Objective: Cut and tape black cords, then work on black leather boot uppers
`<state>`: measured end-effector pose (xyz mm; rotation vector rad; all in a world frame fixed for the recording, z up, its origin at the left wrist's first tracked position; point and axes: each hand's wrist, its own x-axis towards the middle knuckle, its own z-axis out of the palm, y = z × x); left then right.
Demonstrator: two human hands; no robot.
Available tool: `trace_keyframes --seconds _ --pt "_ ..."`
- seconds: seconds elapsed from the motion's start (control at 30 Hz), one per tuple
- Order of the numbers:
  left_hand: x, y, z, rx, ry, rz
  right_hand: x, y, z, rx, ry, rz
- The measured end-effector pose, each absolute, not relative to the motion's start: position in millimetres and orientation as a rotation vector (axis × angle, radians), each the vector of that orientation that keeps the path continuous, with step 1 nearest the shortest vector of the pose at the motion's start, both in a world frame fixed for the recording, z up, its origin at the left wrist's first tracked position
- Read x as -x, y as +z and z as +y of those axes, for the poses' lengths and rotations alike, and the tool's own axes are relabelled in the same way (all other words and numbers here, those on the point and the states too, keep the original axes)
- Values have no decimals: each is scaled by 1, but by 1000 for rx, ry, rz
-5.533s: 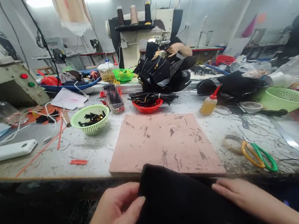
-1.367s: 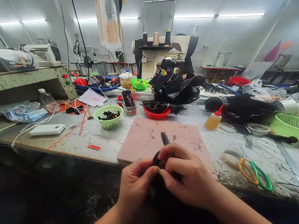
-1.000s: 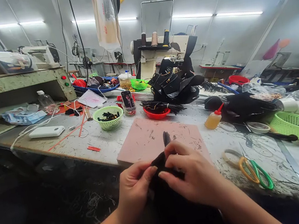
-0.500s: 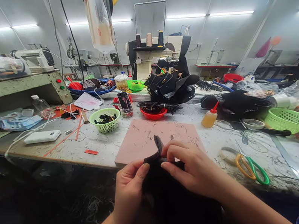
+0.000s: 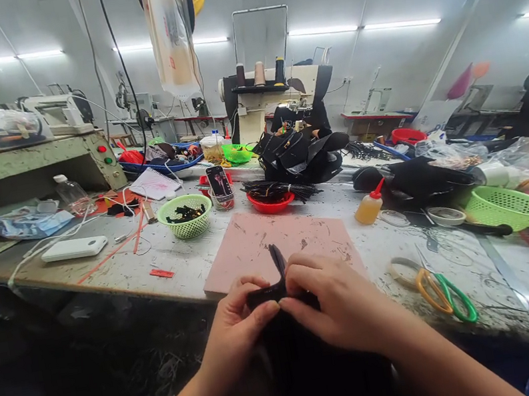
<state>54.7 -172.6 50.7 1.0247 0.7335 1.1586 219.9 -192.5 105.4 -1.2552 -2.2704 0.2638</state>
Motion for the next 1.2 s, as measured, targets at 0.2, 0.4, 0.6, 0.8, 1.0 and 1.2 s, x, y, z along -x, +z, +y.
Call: trace_keyframes --seconds 0.2,0.4,0.6,0.8,1.0,1.2 --pt "-52 53 -176 -882 1023 680 -233 111 -189 1190 366 -2240" --pt "-56 58 -179 -784 1008 655 -234 106 -185 1147 380 -2198" --pt "-53 50 -176 -804 991 638 -234 105 -184 1139 357 -2198" --pt "-40 66 -159 -1154 860 705 -227 106 -186 1235 243 -2290" --pt "-29 109 -142 -1889 501 793 -217 104 -190 1163 181 -2297" --pt "-26 112 -140 -2090 514 783 -225 99 -183 1136 438 -2072"
